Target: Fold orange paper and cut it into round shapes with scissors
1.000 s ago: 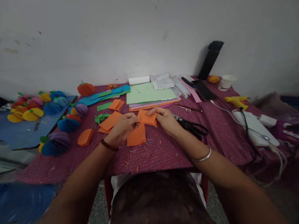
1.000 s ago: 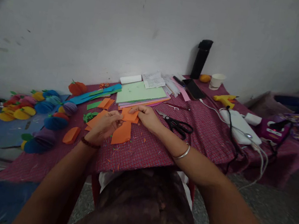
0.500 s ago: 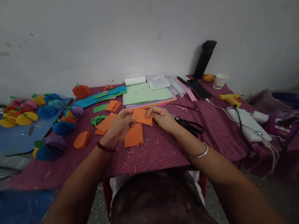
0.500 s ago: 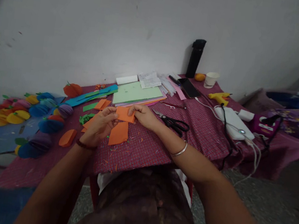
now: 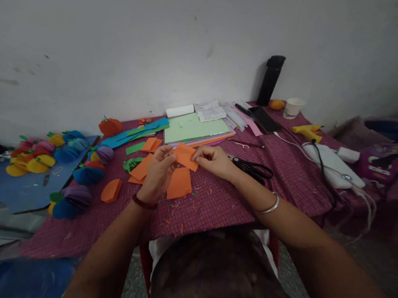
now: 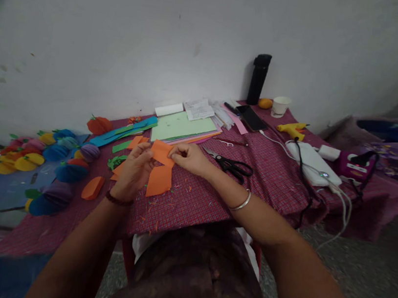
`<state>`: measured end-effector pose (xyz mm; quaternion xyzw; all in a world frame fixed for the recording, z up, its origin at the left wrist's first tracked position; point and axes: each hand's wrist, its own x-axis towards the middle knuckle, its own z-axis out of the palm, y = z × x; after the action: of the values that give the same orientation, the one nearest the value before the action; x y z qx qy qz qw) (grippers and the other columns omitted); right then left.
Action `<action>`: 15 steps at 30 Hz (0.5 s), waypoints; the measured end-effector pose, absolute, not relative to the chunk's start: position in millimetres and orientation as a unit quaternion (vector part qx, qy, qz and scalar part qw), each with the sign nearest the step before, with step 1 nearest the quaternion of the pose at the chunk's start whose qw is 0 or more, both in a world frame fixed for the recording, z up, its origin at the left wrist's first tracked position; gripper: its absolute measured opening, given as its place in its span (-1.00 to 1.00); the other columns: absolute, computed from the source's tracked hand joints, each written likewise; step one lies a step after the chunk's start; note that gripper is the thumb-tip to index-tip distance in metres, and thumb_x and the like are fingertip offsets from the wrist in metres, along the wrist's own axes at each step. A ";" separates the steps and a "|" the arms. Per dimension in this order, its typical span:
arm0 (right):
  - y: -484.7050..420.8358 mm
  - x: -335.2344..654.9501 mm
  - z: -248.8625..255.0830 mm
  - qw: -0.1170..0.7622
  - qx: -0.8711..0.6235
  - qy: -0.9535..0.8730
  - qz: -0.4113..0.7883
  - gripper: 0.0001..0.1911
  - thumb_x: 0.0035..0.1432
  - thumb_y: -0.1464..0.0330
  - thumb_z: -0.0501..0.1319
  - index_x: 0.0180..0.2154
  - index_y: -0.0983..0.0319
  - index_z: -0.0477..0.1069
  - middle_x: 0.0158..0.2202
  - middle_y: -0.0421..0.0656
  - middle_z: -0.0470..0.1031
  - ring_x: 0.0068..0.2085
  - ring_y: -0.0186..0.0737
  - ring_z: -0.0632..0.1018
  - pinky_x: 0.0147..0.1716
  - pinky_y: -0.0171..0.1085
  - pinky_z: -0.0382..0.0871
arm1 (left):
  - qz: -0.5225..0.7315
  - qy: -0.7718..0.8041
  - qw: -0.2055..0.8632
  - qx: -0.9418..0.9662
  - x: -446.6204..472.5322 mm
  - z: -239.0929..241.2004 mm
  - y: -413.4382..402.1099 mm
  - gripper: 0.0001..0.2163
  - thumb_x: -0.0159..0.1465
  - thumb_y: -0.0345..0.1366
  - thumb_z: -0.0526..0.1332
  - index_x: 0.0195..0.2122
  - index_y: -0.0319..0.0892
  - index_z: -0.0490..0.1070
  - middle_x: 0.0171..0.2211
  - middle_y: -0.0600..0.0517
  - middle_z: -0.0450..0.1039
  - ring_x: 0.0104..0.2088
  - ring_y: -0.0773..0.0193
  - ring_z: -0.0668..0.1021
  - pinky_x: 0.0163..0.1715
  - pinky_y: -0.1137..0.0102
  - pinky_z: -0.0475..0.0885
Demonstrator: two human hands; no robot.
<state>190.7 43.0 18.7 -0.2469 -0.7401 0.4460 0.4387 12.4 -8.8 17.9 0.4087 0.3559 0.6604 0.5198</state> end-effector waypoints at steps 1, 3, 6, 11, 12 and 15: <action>41.9 188.1 16.9 0.444 -0.249 -0.738 0.444 -0.89 0.00 0.43 0.18 -0.45 0.28 0.49 -0.52 -0.24 0.42 -0.48 -0.38 0.38 -0.46 -0.38 0.23 | 0.658 0.347 0.545 0.386 15.5 16.6 -9.4 -0.74 0.01 -0.36 0.40 -0.30 -0.13 0.37 -0.39 0.13 0.45 -0.43 0.43 0.48 -0.38 0.49 0.39; 39.9 182.6 12.1 0.456 -0.255 -0.731 0.439 -0.90 0.00 0.44 0.19 -0.44 0.28 0.49 -0.50 -0.23 0.43 -0.47 -0.37 0.38 -0.45 -0.38 0.23 | 0.642 0.348 0.582 0.359 22.1 12.1 -10.1 -0.76 0.01 -0.32 0.41 -0.35 -0.15 0.37 -0.38 0.11 0.48 -0.42 0.43 0.49 -0.37 0.48 0.39; 38.3 176.1 5.1 0.465 -0.259 -0.726 0.435 -0.91 0.00 0.44 0.19 -0.43 0.28 0.47 -0.49 -0.23 0.41 -0.45 -0.37 0.38 -0.43 -0.37 0.23 | 0.606 0.395 0.574 0.383 28.7 2.4 -9.4 -0.76 0.03 -0.20 0.41 -0.45 -0.19 0.38 -0.51 0.11 0.42 -0.55 0.45 0.40 -0.50 0.49 0.31; 40.4 173.3 1.6 0.490 -0.241 -0.654 0.523 -0.72 -0.05 0.39 0.28 -0.23 0.25 0.35 -0.45 -0.30 0.35 -0.43 -0.38 0.35 -0.42 -0.38 0.23 | 0.561 0.484 0.422 0.521 23.9 -6.8 -6.6 -0.69 0.11 -0.10 0.33 -0.59 -0.21 0.36 -0.67 0.13 0.26 -0.62 0.43 0.27 -0.59 0.47 0.15; 40.9 173.6 2.2 0.476 -0.240 -0.649 0.543 -0.72 -0.06 0.36 0.30 -0.25 0.25 0.34 -0.46 -0.31 0.33 -0.44 -0.39 0.34 -0.43 -0.38 0.22 | 0.550 0.494 0.396 0.544 22.3 -6.7 -6.6 -0.69 0.10 -0.12 0.33 -0.61 -0.20 0.36 -0.68 0.14 0.25 -0.62 0.42 0.25 -0.60 0.47 0.13; 41.3 175.4 5.3 0.440 -0.254 -0.662 0.551 -0.73 -0.07 0.26 0.32 -0.50 0.25 0.26 -0.56 -0.34 0.20 -0.51 -0.43 0.23 -0.50 -0.39 0.10 | 0.504 0.506 0.351 0.605 20.8 -3.8 -8.3 -0.69 0.10 -0.16 0.33 -0.65 -0.20 0.33 -0.68 0.14 0.19 -0.61 0.41 0.21 -0.60 0.46 0.08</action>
<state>175.4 41.3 5.3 -0.2538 -0.6619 0.5512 0.4401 20.8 -8.3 -3.8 0.6052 0.5058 0.5045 0.3514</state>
